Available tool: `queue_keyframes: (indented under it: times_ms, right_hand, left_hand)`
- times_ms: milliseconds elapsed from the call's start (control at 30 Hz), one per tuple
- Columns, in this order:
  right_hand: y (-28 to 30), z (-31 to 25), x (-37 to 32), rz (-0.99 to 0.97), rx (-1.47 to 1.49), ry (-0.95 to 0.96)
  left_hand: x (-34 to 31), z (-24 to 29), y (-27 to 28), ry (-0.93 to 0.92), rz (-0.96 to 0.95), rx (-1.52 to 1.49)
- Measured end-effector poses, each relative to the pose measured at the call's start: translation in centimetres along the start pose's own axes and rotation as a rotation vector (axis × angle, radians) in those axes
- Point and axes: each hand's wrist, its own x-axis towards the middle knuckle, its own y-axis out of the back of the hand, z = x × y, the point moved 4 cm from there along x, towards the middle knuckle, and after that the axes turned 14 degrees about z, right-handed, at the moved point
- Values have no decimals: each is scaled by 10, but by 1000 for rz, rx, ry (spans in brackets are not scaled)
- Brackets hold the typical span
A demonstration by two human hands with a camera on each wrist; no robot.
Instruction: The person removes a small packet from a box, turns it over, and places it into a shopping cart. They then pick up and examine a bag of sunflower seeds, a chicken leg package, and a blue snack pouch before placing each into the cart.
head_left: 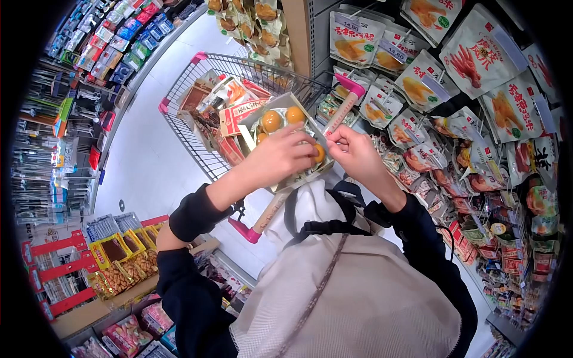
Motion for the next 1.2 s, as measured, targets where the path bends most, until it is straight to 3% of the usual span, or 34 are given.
queue_keyframes:
  times_ms: [167, 233, 267, 333, 400, 467, 533, 667, 1000, 1200]
  right_hand:
    - [1, -4, 0, -49, -46, 11]
    - [3, -6, -1, -32, -27, 4]
    - [3, -7, -2, -46, -30, 21]
    - [5, -9, -4, -73, -37, 56]
    - [5, 1, -4, -216, -30, -183]
    - [3, 14, -6, -323, 13, -372]
    - [-2, 36, -8, -396, 87, -507]
    - [-5, 39, -8, -496, 170, -626]
    - [-12, 46, -7, -489, 273, -641]
    - [-18, 55, -7, -454, 324, -635]
  left_hand:
    - [-3, 1, 9, 34, -27, 50]
    - [-6, -9, 38, 249, 64, 84]
    - [-17, -21, 51, 375, 233, 3]
    - [-51, -33, 66, 802, 465, -50]
    - [-87, -36, 52, 1201, 674, -405]
    - [-113, -28, 35, 1501, 553, -657]
    - [-128, -13, 16, 1689, 469, -839]
    - [-123, 11, -1, 1886, 368, -1010]
    - [-133, 5, -28, 1922, 250, -1240]
    - [-133, 6, -40, 1838, 386, -1406]
